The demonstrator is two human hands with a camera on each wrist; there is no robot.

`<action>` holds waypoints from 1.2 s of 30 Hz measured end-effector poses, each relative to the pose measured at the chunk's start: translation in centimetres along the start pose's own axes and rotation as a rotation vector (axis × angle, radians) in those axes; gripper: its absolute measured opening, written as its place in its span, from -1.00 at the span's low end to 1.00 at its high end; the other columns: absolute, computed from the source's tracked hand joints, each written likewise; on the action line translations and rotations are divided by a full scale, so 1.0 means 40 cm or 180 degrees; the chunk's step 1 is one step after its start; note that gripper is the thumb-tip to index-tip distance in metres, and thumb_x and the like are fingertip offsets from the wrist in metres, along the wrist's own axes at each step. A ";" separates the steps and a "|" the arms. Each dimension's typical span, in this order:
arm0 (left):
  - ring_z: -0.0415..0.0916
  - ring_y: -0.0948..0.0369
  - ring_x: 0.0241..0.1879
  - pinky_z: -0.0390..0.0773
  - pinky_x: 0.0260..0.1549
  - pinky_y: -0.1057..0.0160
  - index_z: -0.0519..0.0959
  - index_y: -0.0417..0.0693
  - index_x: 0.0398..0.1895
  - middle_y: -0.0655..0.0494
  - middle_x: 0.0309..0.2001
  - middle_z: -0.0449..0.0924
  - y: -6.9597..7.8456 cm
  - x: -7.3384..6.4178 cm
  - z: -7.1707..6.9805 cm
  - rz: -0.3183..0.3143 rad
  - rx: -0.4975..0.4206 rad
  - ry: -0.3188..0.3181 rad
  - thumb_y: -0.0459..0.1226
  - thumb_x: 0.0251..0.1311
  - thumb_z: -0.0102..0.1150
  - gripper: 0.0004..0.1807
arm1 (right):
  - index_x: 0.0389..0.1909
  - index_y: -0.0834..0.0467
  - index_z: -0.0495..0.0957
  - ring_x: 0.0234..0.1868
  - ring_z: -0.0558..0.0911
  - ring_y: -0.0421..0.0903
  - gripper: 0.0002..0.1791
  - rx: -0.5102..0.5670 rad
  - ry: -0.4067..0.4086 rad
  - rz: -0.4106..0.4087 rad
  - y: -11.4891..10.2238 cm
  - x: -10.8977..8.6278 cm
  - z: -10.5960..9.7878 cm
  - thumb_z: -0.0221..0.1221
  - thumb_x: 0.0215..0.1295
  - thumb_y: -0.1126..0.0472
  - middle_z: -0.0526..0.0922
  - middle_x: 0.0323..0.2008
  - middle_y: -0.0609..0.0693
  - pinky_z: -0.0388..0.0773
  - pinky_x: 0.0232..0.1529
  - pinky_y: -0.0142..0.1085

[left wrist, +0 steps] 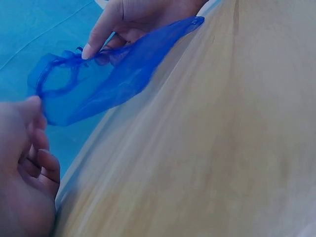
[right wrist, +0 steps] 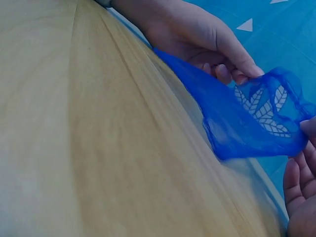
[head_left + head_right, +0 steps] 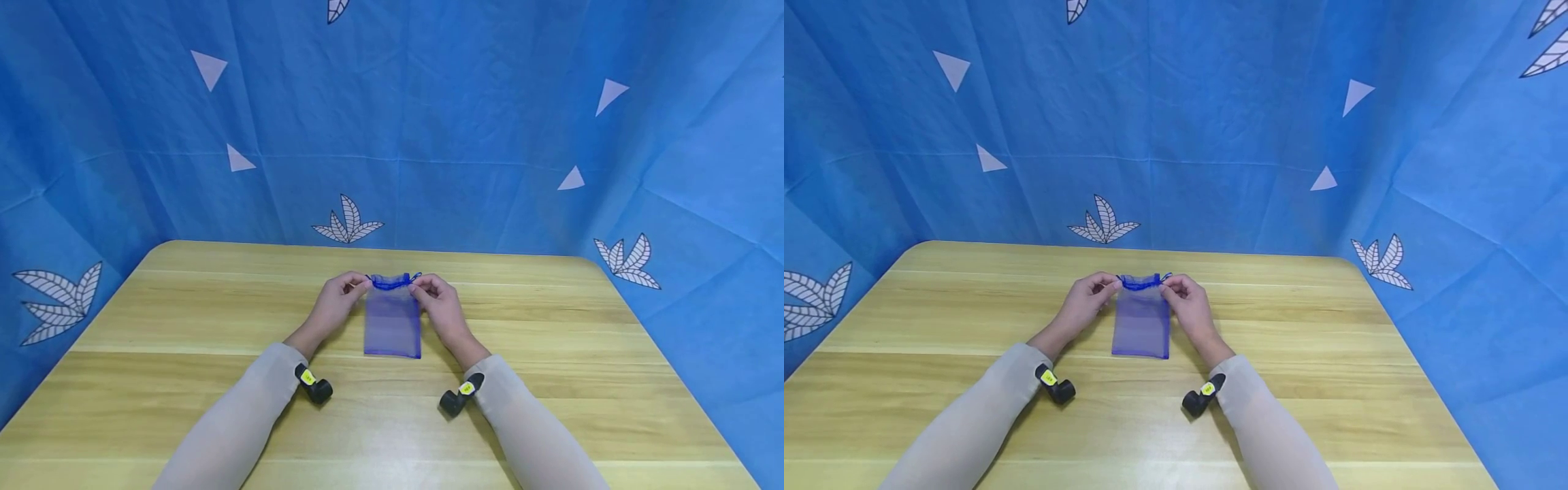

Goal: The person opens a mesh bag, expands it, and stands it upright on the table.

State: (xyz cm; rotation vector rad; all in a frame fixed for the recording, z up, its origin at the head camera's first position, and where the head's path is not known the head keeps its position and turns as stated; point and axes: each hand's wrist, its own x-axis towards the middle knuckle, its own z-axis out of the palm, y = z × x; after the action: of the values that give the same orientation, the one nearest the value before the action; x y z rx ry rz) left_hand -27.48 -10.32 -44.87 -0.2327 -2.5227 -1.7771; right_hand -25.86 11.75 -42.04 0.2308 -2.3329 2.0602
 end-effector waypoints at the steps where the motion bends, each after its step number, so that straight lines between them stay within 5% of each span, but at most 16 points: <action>1: 0.41 0.11 -0.43 0.44 -0.41 0.18 0.63 -0.04 -0.16 0.05 -0.40 0.51 0.000 0.000 0.000 0.0008 0.0017 -0.0002 -0.10 0.39 0.12 -0.78 | -0.15 0.40 0.54 -0.39 0.47 0.02 -0.83 0.0013 0.0003 0.0010 0.010 0.005 -0.001 0.15 0.39 0.34 0.57 -0.28 0.27 0.50 -0.38 -0.30; 6: 0.36 0.15 -0.51 0.41 -0.48 0.24 0.58 -0.11 -0.13 0.05 -0.49 0.44 0.002 -0.002 0.000 0.0017 0.0028 -0.0010 -0.15 0.45 0.04 -0.77 | -0.14 0.34 0.56 -0.39 0.45 -0.03 -0.82 0.0079 0.0059 0.0039 0.065 0.030 -0.007 0.12 0.43 0.27 0.57 -0.25 0.25 0.48 -0.39 -0.30; 14: 0.30 0.18 -0.55 0.39 -0.54 0.29 0.50 -0.19 -0.08 0.04 -0.49 0.37 0.002 -0.002 0.001 -0.0070 -0.0278 -0.0044 -0.16 0.51 -0.08 -0.72 | -0.22 0.30 0.55 -0.47 0.46 -0.14 -0.83 0.0096 0.0222 -0.0167 0.066 0.027 0.001 0.17 0.41 0.23 0.54 -0.38 0.09 0.45 -0.45 -0.36; 23: 0.39 0.14 -0.42 0.45 -0.44 0.24 0.58 -0.05 -0.09 0.06 -0.36 0.48 -0.006 0.003 0.004 -0.0142 -0.0142 -0.0183 0.03 0.37 0.10 -0.65 | -0.21 0.27 0.56 -0.44 0.48 -0.14 -0.82 0.0043 0.0192 -0.0065 0.066 0.026 0.001 0.16 0.41 0.20 0.57 -0.38 0.05 0.48 -0.43 -0.35; 31: 0.36 0.13 -0.44 0.41 -0.45 0.25 0.60 -0.13 -0.23 0.03 -0.42 0.46 -0.002 0.003 -0.001 -0.0005 -0.0205 0.0070 -0.03 0.41 0.06 -0.66 | -0.23 0.28 0.55 -0.43 0.48 -0.08 -0.85 -0.0019 0.0147 -0.0078 0.063 0.025 0.001 0.14 0.42 0.25 0.53 -0.44 0.04 0.49 -0.42 -0.32; 36: 0.35 0.16 -0.47 0.39 -0.46 0.27 0.63 -0.18 -0.21 -0.01 -0.45 0.47 -0.003 0.005 -0.007 0.0018 -0.0258 0.0245 -0.04 0.41 0.05 -0.63 | -0.16 0.34 0.52 -0.27 0.53 0.17 -0.80 0.0079 0.0094 -0.0088 0.067 0.028 -0.002 0.10 0.45 0.23 0.57 -0.31 0.21 0.54 -0.28 -0.20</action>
State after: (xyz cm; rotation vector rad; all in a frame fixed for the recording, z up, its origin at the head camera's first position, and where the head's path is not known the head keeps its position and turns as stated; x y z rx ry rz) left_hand -27.72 -10.58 -44.85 -0.1710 -2.3988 -1.8510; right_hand -27.31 12.04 -44.56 0.2300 -2.2754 2.0667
